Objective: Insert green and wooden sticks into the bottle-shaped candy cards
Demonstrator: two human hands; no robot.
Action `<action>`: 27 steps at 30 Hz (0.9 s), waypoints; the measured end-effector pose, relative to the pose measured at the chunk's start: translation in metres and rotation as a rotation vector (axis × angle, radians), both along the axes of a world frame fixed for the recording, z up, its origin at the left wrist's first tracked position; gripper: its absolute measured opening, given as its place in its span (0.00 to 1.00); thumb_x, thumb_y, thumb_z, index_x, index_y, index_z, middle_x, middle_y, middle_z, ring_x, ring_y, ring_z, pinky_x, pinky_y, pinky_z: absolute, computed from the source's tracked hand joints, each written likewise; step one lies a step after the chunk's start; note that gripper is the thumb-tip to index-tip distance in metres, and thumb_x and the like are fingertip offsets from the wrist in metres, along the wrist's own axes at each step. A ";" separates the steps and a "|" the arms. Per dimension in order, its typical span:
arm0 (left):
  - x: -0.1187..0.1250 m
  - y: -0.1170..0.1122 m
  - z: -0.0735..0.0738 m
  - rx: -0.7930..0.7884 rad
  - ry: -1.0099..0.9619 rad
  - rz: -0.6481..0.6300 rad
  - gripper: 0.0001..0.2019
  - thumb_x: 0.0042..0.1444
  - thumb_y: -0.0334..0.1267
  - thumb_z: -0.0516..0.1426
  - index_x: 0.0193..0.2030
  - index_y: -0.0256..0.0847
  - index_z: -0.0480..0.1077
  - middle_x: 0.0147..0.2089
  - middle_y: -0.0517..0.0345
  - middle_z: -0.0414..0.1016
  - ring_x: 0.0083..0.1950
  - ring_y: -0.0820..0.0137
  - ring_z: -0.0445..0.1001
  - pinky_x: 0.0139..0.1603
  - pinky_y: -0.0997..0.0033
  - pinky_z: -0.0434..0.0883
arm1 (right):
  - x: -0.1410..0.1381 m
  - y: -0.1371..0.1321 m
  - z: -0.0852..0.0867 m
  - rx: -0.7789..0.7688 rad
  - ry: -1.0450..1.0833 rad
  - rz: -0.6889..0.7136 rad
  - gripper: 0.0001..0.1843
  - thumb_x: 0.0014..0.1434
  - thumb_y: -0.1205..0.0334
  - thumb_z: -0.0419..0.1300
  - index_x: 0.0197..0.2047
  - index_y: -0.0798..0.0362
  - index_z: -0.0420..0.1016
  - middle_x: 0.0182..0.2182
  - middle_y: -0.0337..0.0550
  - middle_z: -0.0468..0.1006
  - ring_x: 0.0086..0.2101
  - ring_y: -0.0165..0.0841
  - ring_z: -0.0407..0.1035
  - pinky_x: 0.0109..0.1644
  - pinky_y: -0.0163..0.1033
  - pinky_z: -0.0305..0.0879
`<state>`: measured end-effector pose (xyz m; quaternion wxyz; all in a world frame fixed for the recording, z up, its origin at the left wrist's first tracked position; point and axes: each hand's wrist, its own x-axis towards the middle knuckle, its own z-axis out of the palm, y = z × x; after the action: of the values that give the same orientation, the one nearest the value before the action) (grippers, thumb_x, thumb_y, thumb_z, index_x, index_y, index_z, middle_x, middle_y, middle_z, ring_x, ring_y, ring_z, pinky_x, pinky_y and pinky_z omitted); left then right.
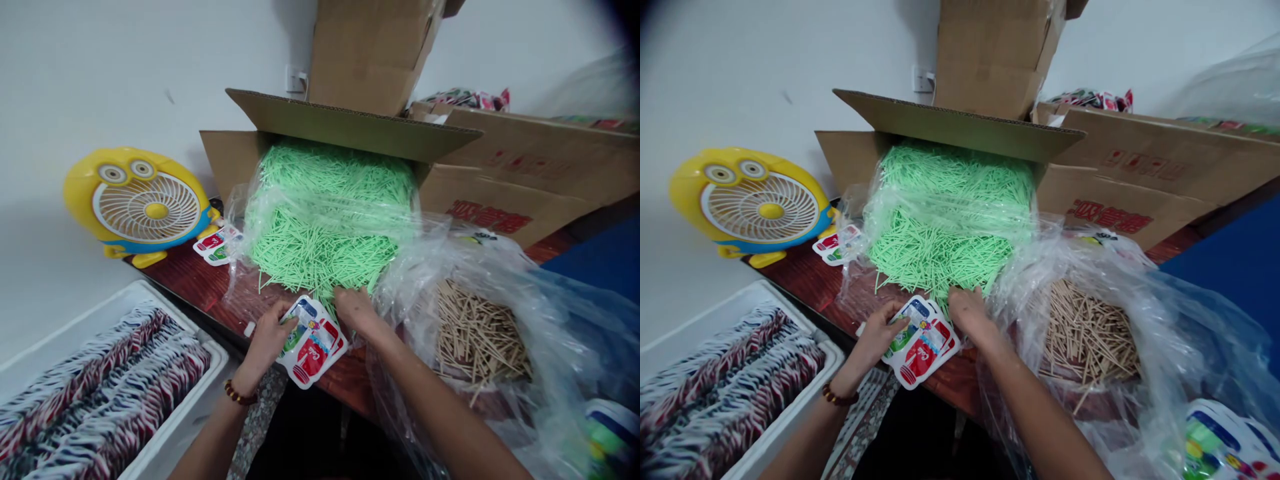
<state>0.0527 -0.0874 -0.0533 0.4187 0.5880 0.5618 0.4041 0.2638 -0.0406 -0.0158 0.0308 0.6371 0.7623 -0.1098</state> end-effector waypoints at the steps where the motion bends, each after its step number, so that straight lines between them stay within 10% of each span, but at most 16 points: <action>1: 0.000 0.000 -0.003 0.004 0.009 0.008 0.05 0.50 0.37 0.58 0.35 0.40 0.71 0.33 0.59 0.77 0.36 0.65 0.74 0.39 0.69 0.69 | -0.003 -0.002 0.000 -0.014 0.011 0.001 0.12 0.63 0.61 0.50 0.44 0.56 0.71 0.39 0.55 0.79 0.44 0.45 0.72 0.51 0.49 0.51; 11: -0.001 -0.001 -0.005 0.010 0.032 -0.011 0.06 0.51 0.35 0.57 0.36 0.41 0.72 0.35 0.59 0.77 0.38 0.65 0.74 0.41 0.69 0.68 | -0.013 -0.001 -0.024 -0.076 0.268 -0.149 0.12 0.57 0.72 0.49 0.41 0.59 0.72 0.42 0.61 0.78 0.44 0.45 0.72 0.48 0.46 0.58; 27: -0.001 -0.004 -0.003 -0.146 -0.211 0.021 0.09 0.49 0.42 0.60 0.36 0.40 0.71 0.34 0.59 0.81 0.31 0.67 0.77 0.34 0.71 0.71 | 0.015 0.008 -0.038 -0.043 1.360 -0.479 0.17 0.46 0.48 0.59 0.34 0.52 0.67 0.26 0.41 0.77 0.27 0.36 0.72 0.32 0.42 0.70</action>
<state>0.0522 -0.0914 -0.0564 0.5129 0.5043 0.5486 0.4261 0.2791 -0.0321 -0.0543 -0.4628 0.5767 0.4499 -0.5007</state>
